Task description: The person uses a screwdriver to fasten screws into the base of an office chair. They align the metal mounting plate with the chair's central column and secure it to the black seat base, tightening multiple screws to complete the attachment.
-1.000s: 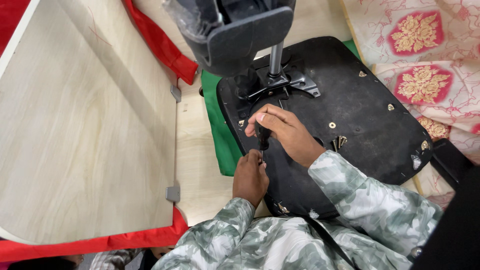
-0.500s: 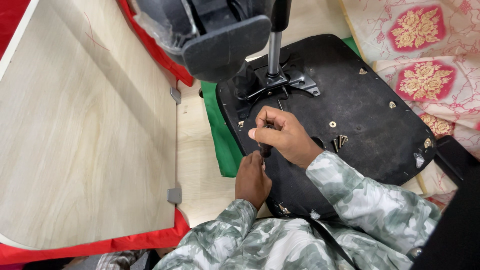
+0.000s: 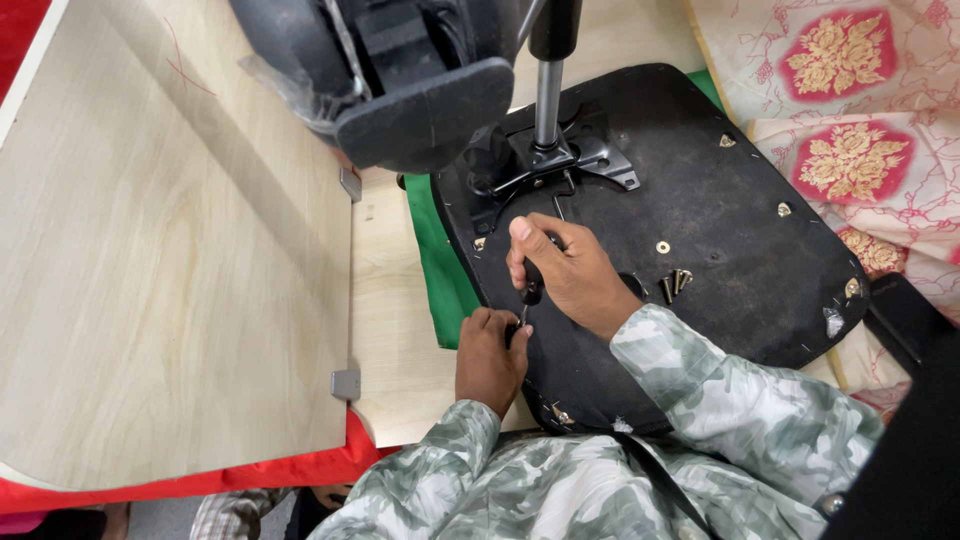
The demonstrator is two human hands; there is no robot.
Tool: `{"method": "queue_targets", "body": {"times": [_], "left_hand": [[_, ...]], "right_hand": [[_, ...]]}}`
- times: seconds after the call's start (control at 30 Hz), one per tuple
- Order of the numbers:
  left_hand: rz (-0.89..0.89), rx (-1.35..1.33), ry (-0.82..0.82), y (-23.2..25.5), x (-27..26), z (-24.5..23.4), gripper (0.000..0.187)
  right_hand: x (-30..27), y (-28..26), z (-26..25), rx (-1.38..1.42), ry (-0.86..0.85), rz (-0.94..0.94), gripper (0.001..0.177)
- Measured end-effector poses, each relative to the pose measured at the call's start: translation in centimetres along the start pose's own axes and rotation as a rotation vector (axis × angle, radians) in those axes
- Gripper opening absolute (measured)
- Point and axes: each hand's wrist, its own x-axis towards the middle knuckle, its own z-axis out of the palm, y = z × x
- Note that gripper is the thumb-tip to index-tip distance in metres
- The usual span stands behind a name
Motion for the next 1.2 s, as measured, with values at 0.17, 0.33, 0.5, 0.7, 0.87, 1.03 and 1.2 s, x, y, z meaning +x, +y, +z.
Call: {"method": "queue_targets", "body": {"times": [0.17,0.33,0.5,0.7,0.87,1.03,1.2], "left_hand": [[0.059,0.056,0.000,-0.7,0.2,0.6,0.011],[0.128,0.100,-0.004,-1.0,0.1,1.3,0.006],[0.181,0.092,-0.015,-1.1,0.1,1.0,0.006],[0.211,0.003,-0.137,-1.5,0.8,0.0,0.015],[0.135,-0.029,-0.182,-1.3,1.5,-0.6,0.020],[0.063,-0.032,-0.168,-1.2,1.5,0.1,0.020],[0.111,-0.054,-0.157,-1.5,1.1,0.3,0.021]], "right_hand": [[-0.4,0.1,0.0,0.191,-0.082,-0.016,0.032],[-0.1,-0.8,0.4,0.027,-0.215,-0.086,0.034],[0.0,-1.5,1.7,-0.099,-0.166,-0.063,0.023],[0.3,-1.1,1.8,-0.142,-0.044,-0.035,0.022],[0.6,-0.7,2.5,-0.169,-0.019,-0.053,0.014],[0.6,-0.6,3.2,-0.044,-0.007,-0.054,0.023],[0.1,-0.3,3.1,-0.032,0.075,0.075,0.039]]}}
